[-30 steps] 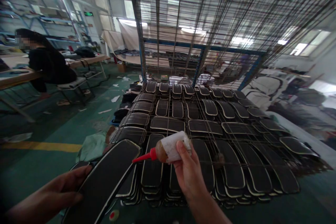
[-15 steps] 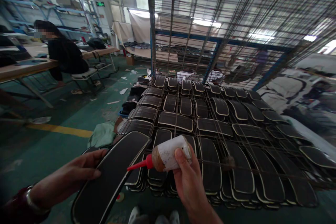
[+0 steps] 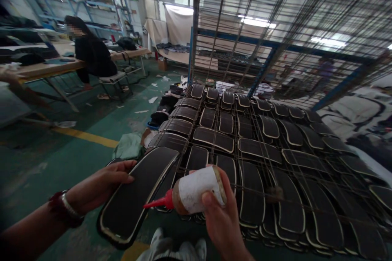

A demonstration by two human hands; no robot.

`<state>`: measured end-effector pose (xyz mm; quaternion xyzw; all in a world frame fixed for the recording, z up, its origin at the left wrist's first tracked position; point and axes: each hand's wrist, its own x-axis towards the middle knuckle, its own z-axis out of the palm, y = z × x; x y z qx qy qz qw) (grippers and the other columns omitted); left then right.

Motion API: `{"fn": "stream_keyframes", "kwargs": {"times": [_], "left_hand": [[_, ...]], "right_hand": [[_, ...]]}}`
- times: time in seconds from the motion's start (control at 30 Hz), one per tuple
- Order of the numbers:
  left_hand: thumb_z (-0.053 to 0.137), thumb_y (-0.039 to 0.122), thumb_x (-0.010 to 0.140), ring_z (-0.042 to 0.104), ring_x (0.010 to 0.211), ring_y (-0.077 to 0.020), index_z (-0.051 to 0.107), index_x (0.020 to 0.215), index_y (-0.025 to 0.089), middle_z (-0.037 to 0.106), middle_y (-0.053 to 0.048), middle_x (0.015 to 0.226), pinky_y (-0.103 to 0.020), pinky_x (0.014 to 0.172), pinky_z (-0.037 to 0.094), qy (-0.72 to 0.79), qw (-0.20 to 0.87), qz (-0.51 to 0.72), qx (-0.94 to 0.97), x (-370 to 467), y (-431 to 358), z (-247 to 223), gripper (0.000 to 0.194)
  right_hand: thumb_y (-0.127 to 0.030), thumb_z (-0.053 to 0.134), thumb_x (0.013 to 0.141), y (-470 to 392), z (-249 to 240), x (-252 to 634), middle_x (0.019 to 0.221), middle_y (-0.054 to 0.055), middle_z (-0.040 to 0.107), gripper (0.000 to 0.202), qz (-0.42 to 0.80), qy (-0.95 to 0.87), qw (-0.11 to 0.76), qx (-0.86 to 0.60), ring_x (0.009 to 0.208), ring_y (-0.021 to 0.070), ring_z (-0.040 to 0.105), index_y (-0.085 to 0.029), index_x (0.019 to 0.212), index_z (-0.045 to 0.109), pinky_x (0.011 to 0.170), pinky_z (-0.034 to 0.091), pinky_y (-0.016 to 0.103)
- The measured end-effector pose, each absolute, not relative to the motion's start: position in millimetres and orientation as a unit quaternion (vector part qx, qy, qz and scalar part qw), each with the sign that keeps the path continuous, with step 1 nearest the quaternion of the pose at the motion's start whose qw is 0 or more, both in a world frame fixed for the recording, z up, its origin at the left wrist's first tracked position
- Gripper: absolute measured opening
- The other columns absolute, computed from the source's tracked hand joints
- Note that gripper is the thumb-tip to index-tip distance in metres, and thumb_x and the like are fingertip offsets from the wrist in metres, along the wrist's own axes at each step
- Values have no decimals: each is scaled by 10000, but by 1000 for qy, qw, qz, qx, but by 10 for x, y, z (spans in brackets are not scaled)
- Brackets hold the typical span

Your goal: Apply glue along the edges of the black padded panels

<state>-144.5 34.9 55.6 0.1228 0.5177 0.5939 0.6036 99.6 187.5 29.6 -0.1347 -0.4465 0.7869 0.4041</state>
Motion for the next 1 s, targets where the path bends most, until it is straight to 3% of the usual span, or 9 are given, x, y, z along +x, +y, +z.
{"fn": "stream_keyframes", "kwargs": {"times": [0.23,0.53,0.73,0.87,1.0], "left_hand": [[661,35,721,746,723,-226,600,1092,123,782,-97,876,-355,702,622,539,572,611,90,-1448,332,574,387],[661,31,721,749,696,-241,626,1010,137,781,-86,833,-358,661,619,554,521,647,51,-1511,279,583,310],[688,64,741,755,737,-235,607,1006,166,792,-79,872,-357,704,606,555,498,661,78,-1407,256,580,295],[723,84,725,755,847,-258,610,1033,170,794,-90,948,-358,750,591,534,534,647,109,-1234,261,590,340],[749,98,708,744,918,-262,639,1012,174,794,-88,993,-374,838,570,499,576,634,131,-1153,301,573,333]], "right_hand": [[-453,838,821,1778,291,1060,1240,158,606,653,769,-501,382,-108,1133,370,568,-250,1339,494,881,525,484],[-417,927,711,1565,290,1009,1181,151,636,712,793,-440,393,-155,1103,368,582,-245,1283,540,858,534,483],[-448,884,769,1571,194,725,1023,117,701,431,883,-243,332,-227,947,295,664,-190,1055,690,757,592,402],[-366,907,763,1882,426,520,985,61,699,374,812,-315,446,-205,866,211,660,-194,1025,704,691,585,275],[-346,889,787,2096,553,398,987,36,681,402,718,-428,522,-171,867,179,632,-208,1099,675,742,554,239]]}}
